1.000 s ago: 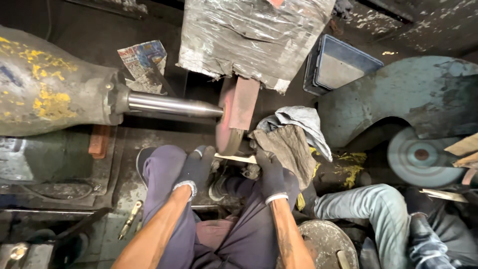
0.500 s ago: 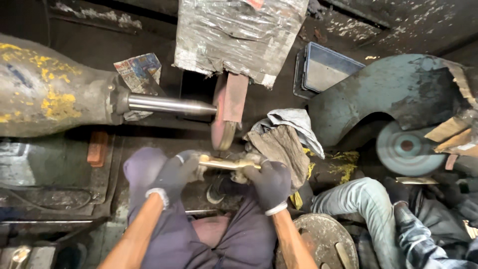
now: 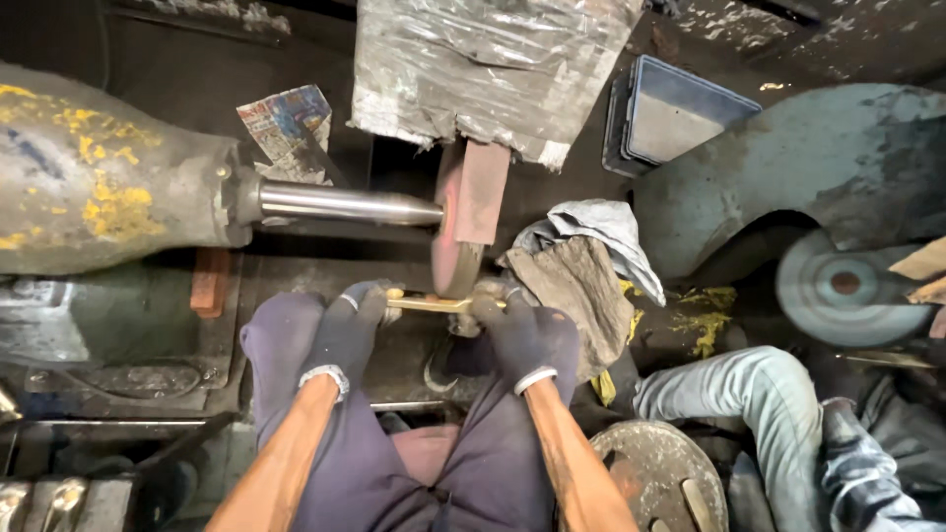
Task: The person picks up a metal tube and holds it against a rotating wheel, turning and shifting the part by hand to polish the entire surface.
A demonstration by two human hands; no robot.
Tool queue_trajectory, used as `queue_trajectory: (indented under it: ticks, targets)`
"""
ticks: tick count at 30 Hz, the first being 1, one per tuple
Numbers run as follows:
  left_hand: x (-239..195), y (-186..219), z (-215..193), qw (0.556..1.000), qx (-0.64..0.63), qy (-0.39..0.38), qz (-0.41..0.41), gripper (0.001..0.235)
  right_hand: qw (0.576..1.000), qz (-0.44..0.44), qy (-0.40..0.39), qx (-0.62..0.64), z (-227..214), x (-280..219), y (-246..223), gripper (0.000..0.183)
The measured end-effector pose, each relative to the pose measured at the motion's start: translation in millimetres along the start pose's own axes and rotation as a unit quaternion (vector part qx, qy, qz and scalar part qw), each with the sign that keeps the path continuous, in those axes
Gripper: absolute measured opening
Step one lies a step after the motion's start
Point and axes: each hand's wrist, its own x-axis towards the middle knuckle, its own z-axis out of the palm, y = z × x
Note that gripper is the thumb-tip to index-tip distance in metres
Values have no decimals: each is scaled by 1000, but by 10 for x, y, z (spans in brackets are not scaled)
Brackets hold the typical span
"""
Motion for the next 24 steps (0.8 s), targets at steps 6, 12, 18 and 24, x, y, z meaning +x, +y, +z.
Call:
queue_trajectory:
  ticks: [6, 12, 18, 24]
  targets:
    - [219, -109, 3, 996, 84, 7, 3, 37, 992, -7, 10, -128, -54, 328, 159, 25]
    - [263, -101, 3, 993, 116, 7, -21, 45, 974, -89, -55, -201, -76, 414, 58, 22]
    - [-134, 55, -66, 993, -74, -85, -25, 40, 858, -219, -90, -455, -211, -700, -380, 25]
    - [-624, 418, 110, 946, -131, -296, -6, 37, 901, 170, -309, 253, -62, -2078, -368, 52]
